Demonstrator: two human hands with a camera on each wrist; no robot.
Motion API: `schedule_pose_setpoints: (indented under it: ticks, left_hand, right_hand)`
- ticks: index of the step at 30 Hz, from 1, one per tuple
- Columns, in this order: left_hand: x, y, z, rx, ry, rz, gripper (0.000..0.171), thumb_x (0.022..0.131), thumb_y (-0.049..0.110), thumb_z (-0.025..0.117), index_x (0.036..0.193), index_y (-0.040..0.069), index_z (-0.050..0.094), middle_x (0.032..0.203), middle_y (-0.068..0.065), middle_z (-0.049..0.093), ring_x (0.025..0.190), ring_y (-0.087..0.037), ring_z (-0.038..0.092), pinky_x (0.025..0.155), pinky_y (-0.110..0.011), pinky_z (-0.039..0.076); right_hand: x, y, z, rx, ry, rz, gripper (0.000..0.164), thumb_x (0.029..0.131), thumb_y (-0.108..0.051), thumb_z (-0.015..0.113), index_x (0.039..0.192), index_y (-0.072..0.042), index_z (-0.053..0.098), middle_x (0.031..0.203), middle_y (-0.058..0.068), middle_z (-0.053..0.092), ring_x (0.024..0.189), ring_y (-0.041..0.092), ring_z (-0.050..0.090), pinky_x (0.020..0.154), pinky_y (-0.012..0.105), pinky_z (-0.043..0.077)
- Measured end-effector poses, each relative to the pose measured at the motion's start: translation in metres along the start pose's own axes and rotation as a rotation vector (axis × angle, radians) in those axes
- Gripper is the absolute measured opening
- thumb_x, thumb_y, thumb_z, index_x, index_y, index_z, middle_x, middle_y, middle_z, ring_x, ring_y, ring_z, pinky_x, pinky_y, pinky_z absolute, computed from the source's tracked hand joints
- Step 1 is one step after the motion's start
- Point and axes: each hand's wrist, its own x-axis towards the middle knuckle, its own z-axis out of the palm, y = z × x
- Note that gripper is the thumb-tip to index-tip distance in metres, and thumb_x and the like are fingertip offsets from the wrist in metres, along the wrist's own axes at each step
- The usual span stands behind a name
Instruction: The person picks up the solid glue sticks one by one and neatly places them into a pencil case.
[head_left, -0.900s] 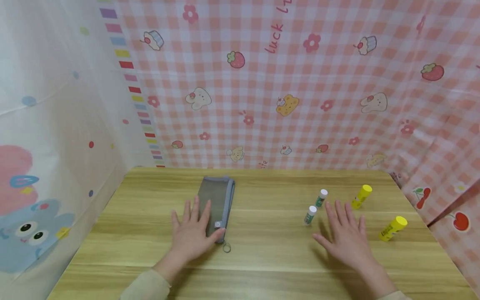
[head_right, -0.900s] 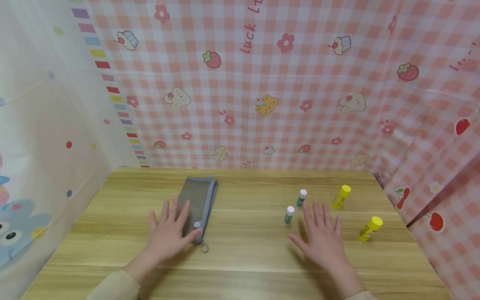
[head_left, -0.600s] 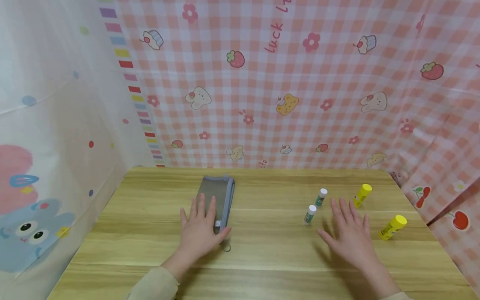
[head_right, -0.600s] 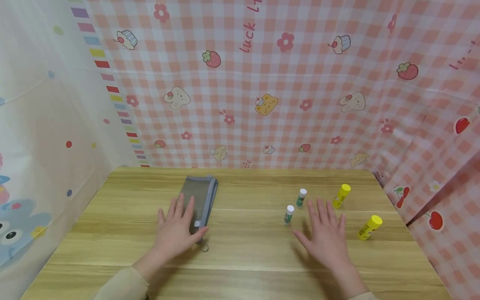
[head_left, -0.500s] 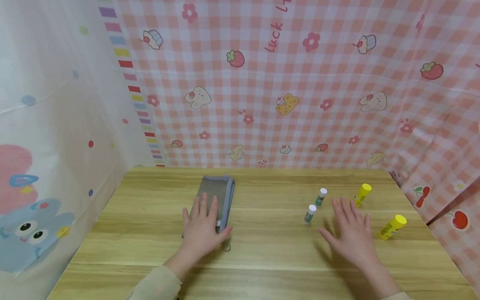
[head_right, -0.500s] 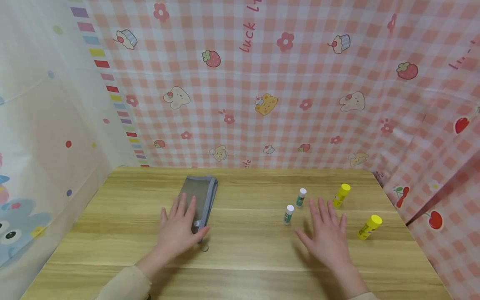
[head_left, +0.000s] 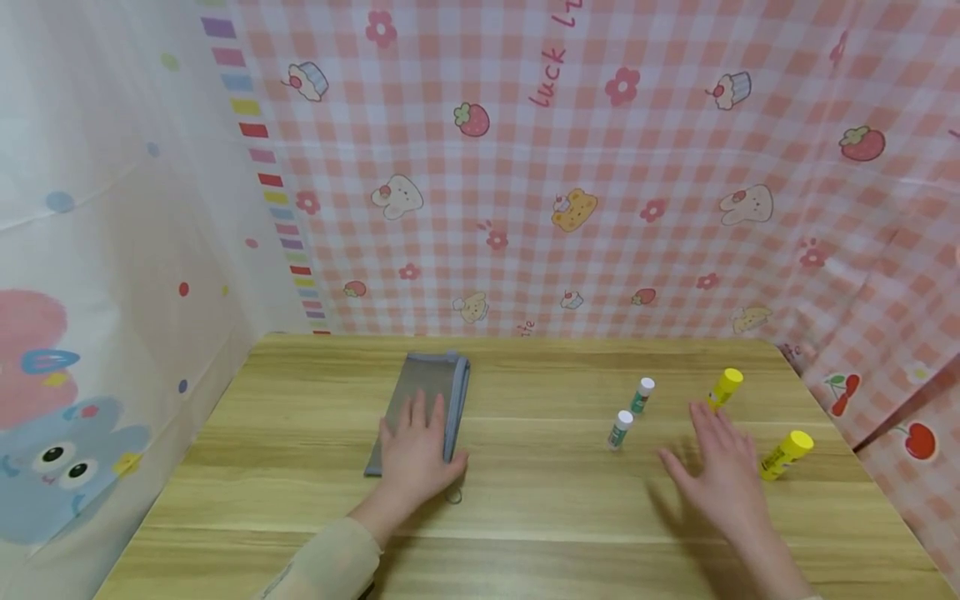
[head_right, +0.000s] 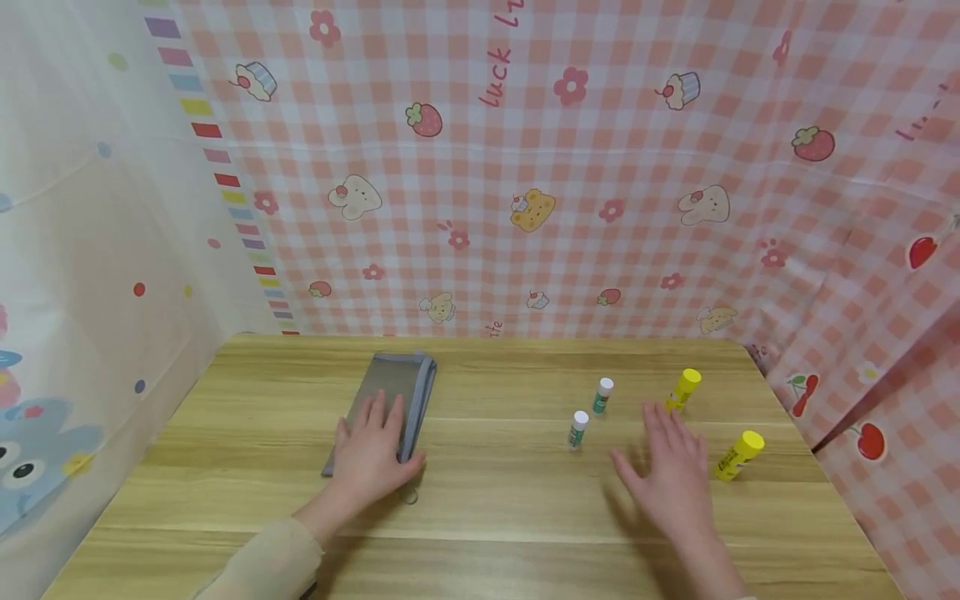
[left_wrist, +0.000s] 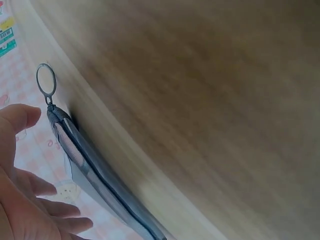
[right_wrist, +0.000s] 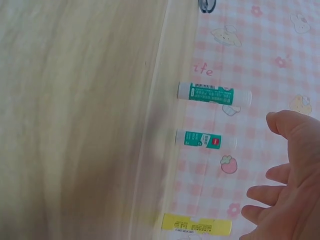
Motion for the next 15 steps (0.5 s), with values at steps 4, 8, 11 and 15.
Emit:
schedule_pose_setpoints:
  ticks: [4,8,11,15]
  left_hand:
    - [0.001,0.002,0.002,0.021,-0.028,-0.007,0.091,0.081,0.055,0.072,0.148,0.003,0.042,0.15,-0.03,0.036,0.137,-0.048,0.033,0.101,-0.074,0.027]
    - [0.002,0.004,0.003,0.033,-0.048,-0.018,0.089,0.081,0.054,0.072,0.147,0.003,0.044,0.149,-0.031,0.037,0.136,-0.049,0.035,0.099,-0.076,0.028]
    - [0.003,0.004,0.005,0.039,-0.07,-0.035,0.089,0.081,0.054,0.072,0.148,0.004,0.043,0.149,-0.031,0.036,0.136,-0.048,0.035,0.1,-0.076,0.028]
    - [0.004,0.004,0.008,0.027,-0.099,-0.062,0.09,0.081,0.053,0.073,0.149,0.004,0.041,0.15,-0.031,0.035,0.136,-0.048,0.034,0.1,-0.076,0.027]
  right_hand:
    - [-0.002,0.003,-0.002,0.008,0.018,0.009,0.079,0.084,-0.028,0.078,0.143,0.009,0.041,0.143,0.036,0.04,0.132,0.057,0.032,0.109,0.072,0.009]
    - [-0.005,0.007,-0.002,0.01,0.031,0.012,0.08,0.083,-0.029,0.077,0.142,0.01,0.041,0.141,0.036,0.042,0.131,0.056,0.033,0.109,0.072,0.01]
    - [-0.006,0.009,-0.003,0.004,0.037,0.015,0.079,0.083,-0.028,0.077,0.141,0.012,0.042,0.14,0.037,0.042,0.129,0.058,0.035,0.107,0.073,0.013]
    - [-0.007,0.012,-0.006,-0.001,0.049,0.025,0.076,0.083,-0.026,0.077,0.14,0.012,0.043,0.138,0.039,0.042,0.126,0.059,0.037,0.106,0.074,0.015]
